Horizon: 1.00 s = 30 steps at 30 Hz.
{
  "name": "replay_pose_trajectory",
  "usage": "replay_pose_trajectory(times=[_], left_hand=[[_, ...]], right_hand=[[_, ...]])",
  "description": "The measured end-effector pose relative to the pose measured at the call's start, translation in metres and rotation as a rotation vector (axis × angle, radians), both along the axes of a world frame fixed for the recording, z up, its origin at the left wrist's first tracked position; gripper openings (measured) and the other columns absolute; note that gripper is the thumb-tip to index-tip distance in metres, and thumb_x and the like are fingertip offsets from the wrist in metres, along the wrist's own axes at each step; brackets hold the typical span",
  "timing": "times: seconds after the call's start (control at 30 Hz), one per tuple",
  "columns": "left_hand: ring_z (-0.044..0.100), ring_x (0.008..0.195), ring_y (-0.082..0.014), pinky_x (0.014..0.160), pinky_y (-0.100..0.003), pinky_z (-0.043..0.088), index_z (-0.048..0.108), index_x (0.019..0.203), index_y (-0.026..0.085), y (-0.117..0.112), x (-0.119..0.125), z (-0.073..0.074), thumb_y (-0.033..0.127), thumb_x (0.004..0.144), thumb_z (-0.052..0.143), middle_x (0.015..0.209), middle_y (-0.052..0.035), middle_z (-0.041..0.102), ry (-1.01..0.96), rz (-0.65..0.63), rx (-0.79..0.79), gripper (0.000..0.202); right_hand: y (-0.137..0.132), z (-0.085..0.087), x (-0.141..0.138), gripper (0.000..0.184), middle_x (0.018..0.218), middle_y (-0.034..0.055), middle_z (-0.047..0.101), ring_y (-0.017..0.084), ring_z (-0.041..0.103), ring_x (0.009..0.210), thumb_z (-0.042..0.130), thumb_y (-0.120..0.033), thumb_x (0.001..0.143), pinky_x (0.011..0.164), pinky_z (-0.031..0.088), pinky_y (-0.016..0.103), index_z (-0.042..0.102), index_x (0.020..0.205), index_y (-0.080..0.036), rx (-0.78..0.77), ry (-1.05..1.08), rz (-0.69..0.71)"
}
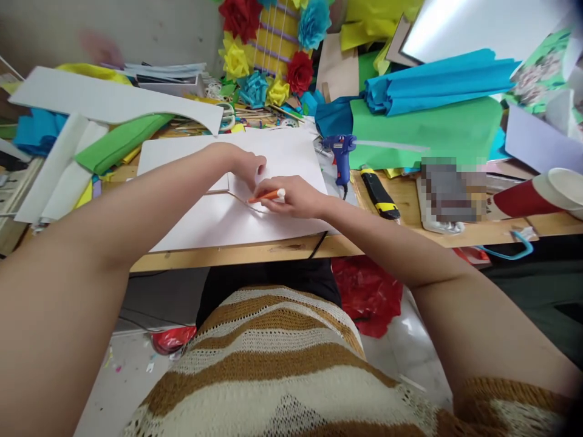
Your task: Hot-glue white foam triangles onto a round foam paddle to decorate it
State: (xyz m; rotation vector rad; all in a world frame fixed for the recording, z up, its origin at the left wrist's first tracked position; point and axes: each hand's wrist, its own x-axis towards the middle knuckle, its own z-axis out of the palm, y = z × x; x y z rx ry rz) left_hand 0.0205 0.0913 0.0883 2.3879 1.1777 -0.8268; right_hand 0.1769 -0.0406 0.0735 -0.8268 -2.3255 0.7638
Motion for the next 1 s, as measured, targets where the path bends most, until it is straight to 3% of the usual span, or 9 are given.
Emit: replay_pose_trajectory(times=[0.1,0.2,0.37,0.53,0.7,0.87,1.0], left_hand=[[0.044,0.125,-0.0348,0.099,-0.04,0.035,0.049,0.131,0.033,-0.003,0.002,0.004,0.058,0.056,0.066,0.124,-0.0039,0.058,-0.001,0.002,-0.003,0.08],[0.047,0.121,-0.0332,0.098,-0.04,0.036,0.047,0.131,0.029,-0.013,0.005,0.015,0.055,0.056,0.068,0.125,-0.0058,0.057,0.031,-0.012,0.012,0.083],[0.053,0.107,-0.0283,0.091,-0.039,0.041,0.045,0.128,0.024,-0.024,0.007,0.028,0.048,0.054,0.073,0.126,-0.0096,0.055,0.089,-0.061,0.03,0.082],[0.051,0.112,-0.0309,0.094,-0.039,0.038,0.05,0.125,0.026,-0.023,0.007,0.028,0.047,0.055,0.073,0.117,-0.0075,0.06,0.024,0.014,-0.017,0.077],[0.051,0.112,-0.0327,0.094,-0.04,0.039,0.046,0.131,0.024,-0.021,0.007,0.025,0.053,0.051,0.073,0.121,-0.0096,0.059,0.025,0.005,-0.037,0.089],[0.05,0.116,-0.0337,0.095,-0.039,0.039,0.045,0.132,0.031,-0.018,0.007,0.022,0.057,0.051,0.071,0.126,-0.0072,0.058,0.061,-0.013,-0.009,0.089],[0.049,0.118,-0.0348,0.095,-0.039,0.039,0.045,0.133,0.03,-0.016,0.007,0.02,0.058,0.05,0.07,0.127,-0.0083,0.058,0.07,-0.021,-0.007,0.091]], right_hand=[[-0.007,0.003,-0.008,0.022,0.097,0.0075,0.068,0.017,0.058,0.085,0.043,-0.033,0.093,0.069,0.034,0.028,0.058,0.1,-0.018,0.225,-0.166,0.067],[-0.007,0.001,-0.012,0.023,0.094,0.0084,0.068,0.018,0.056,0.083,0.04,-0.03,0.094,0.064,0.03,0.027,0.058,0.101,-0.017,0.35,-0.28,0.093],[-0.002,-0.003,-0.019,0.02,0.092,0.0091,0.067,0.019,0.052,0.083,0.041,-0.027,0.093,0.062,0.026,0.029,0.057,0.1,-0.016,0.465,-0.393,0.097],[-0.003,-0.004,-0.023,0.017,0.083,0.0082,0.065,0.02,0.05,0.079,0.042,-0.025,0.092,0.061,0.026,0.029,0.056,0.094,-0.016,0.538,-0.423,0.108],[-0.013,0.003,-0.013,0.018,0.079,0.0069,0.064,0.018,0.051,0.075,0.041,-0.024,0.092,0.061,0.027,0.028,0.057,0.091,-0.016,0.513,-0.41,0.117],[-0.022,0.009,0.008,0.021,0.081,0.0064,0.064,0.016,0.053,0.073,0.04,-0.029,0.093,0.063,0.031,0.026,0.058,0.093,-0.017,0.376,-0.358,0.126],[-0.027,0.008,0.025,0.021,0.078,0.0046,0.064,0.014,0.054,0.07,0.043,-0.031,0.092,0.064,0.034,0.026,0.059,0.093,-0.018,0.266,-0.292,0.062]])
